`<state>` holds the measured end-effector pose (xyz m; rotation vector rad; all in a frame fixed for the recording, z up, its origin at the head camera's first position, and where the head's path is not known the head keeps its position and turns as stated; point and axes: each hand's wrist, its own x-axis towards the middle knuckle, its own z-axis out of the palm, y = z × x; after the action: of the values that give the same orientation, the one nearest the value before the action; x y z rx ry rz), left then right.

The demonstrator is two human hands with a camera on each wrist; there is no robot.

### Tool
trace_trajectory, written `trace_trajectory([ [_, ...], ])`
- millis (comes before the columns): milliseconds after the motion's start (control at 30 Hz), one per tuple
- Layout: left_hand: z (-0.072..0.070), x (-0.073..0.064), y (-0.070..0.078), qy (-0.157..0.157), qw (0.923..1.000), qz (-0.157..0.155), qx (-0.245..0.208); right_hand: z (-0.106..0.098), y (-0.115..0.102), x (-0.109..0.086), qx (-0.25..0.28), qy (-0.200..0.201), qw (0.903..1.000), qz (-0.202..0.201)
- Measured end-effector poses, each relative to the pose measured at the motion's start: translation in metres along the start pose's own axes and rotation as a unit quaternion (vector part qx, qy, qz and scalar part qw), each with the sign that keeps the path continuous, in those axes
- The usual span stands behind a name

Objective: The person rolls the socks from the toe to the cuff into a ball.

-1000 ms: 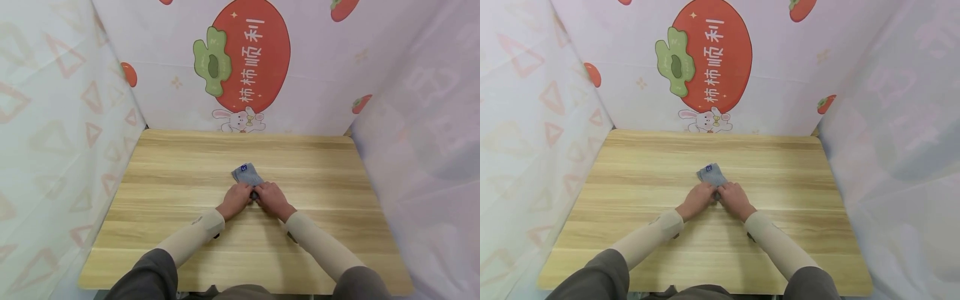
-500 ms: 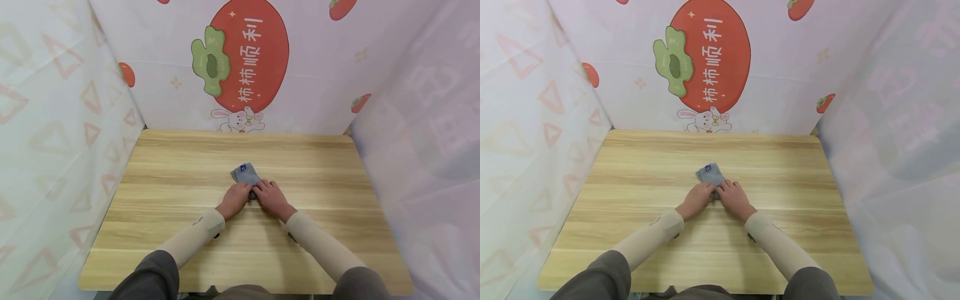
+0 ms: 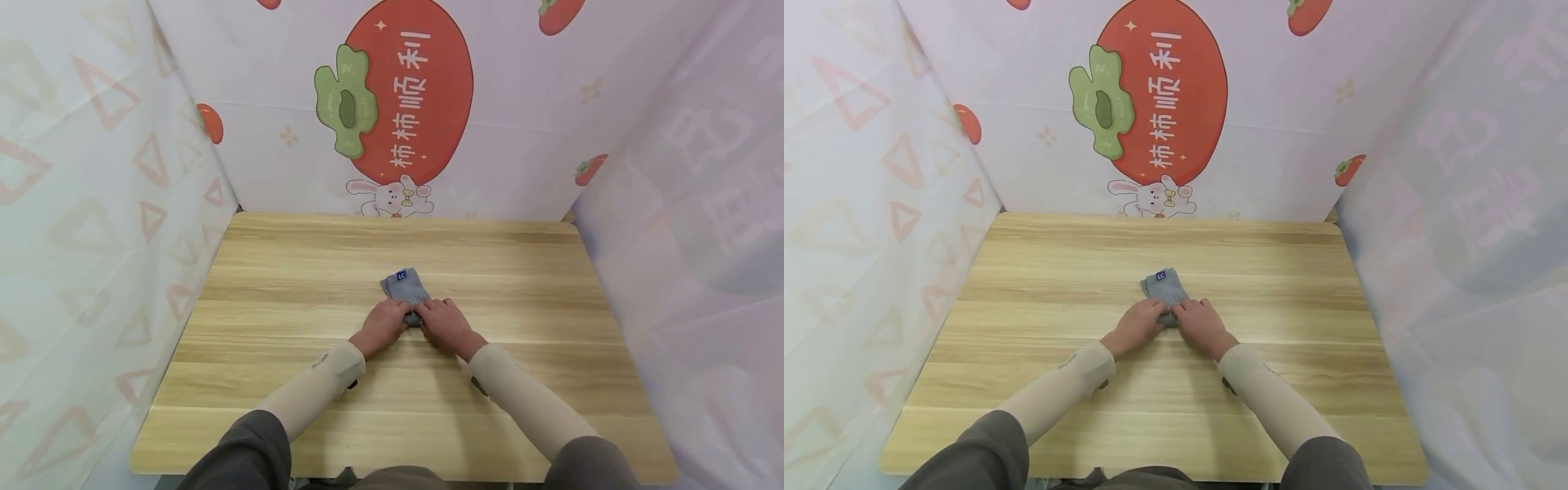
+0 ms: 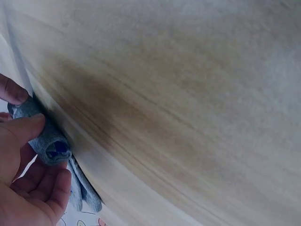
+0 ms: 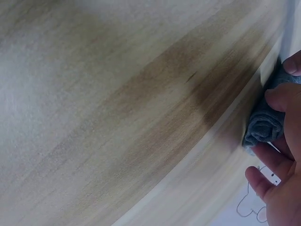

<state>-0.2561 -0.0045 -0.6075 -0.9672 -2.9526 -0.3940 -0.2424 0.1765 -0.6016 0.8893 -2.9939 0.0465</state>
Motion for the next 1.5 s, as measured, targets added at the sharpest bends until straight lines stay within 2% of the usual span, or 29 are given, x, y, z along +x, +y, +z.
trace_trajectory([
  [167, -0.002, 0.003, -0.002, -0.014, 0.9999, -0.004, -0.009, -0.003, 0.000, 0.000, 0.008, -0.007, 0.9999, 0.012],
  [433, -0.005, 0.005, -0.001, -0.054, 0.9983, -0.015, -0.014, -0.006, -0.001, 0.001, 0.030, -0.014, 0.9993, 0.016],
  [700, -0.008, 0.005, 0.000, -0.075, 0.9971, -0.009, 0.001, -0.005, 0.002, 0.000, 0.050, -0.022, 0.9983, 0.020],
  [900, -0.009, 0.006, 0.000, -0.081, 0.9965, -0.001, 0.020, -0.007, 0.002, -0.002, 0.056, -0.001, 0.9984, 0.007],
  [1000, -0.010, 0.007, 0.000, -0.090, 0.9957, -0.004, 0.024, -0.009, 0.002, -0.002, 0.055, -0.010, 0.9984, 0.007],
  [1233, -0.013, 0.008, -0.001, -0.108, 0.9941, -0.013, 0.004, -0.011, 0.003, 0.000, 0.061, -0.049, 0.9968, 0.019],
  [1500, -0.010, 0.007, -0.004, -0.125, 0.9906, -0.015, -0.054, -0.008, 0.004, 0.002, 0.084, -0.060, 0.9944, 0.022],
])
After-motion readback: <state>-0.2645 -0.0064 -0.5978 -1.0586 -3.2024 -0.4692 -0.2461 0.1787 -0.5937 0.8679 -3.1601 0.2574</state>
